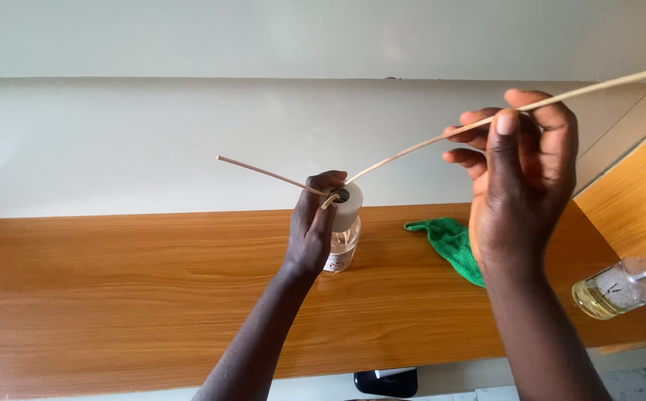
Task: Wipe down a glass diffuser bottle and lid, assemble them, insert reeds, and place the unit on a shelf.
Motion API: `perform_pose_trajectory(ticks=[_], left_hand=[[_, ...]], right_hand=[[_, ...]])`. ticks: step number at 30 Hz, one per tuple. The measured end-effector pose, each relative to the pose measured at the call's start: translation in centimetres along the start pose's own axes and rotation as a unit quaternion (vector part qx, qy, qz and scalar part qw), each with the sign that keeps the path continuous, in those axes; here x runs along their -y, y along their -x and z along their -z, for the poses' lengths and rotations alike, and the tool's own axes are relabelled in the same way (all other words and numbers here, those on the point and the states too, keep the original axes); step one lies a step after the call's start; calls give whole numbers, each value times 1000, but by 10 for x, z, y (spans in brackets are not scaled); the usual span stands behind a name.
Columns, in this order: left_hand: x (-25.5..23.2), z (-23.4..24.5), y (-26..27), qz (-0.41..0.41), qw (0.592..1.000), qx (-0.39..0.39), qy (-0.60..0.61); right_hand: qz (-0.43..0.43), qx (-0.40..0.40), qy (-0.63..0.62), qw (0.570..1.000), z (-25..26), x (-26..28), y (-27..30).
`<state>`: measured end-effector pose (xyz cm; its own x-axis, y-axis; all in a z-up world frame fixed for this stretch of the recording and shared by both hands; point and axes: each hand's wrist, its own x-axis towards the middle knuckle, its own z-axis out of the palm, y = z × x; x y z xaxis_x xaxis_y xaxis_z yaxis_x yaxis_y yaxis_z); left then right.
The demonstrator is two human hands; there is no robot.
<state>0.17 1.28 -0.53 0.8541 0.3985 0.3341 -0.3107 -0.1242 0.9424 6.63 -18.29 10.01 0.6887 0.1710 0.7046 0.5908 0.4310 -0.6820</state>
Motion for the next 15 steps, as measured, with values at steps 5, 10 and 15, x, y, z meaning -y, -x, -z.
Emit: perform_pose_trajectory(ticks=[5,10,15], left_hand=[[-1,-2,0,8,1000,0,16],[6,-2,2,-20,999,1,40],[6,-5,1,-13,999,-10,44]], right_hand=[[37,5,38,999,-17,3,-5],[63,-11,60,996,-24,2,-7],[53,37,69,996,-27,-1,-10]])
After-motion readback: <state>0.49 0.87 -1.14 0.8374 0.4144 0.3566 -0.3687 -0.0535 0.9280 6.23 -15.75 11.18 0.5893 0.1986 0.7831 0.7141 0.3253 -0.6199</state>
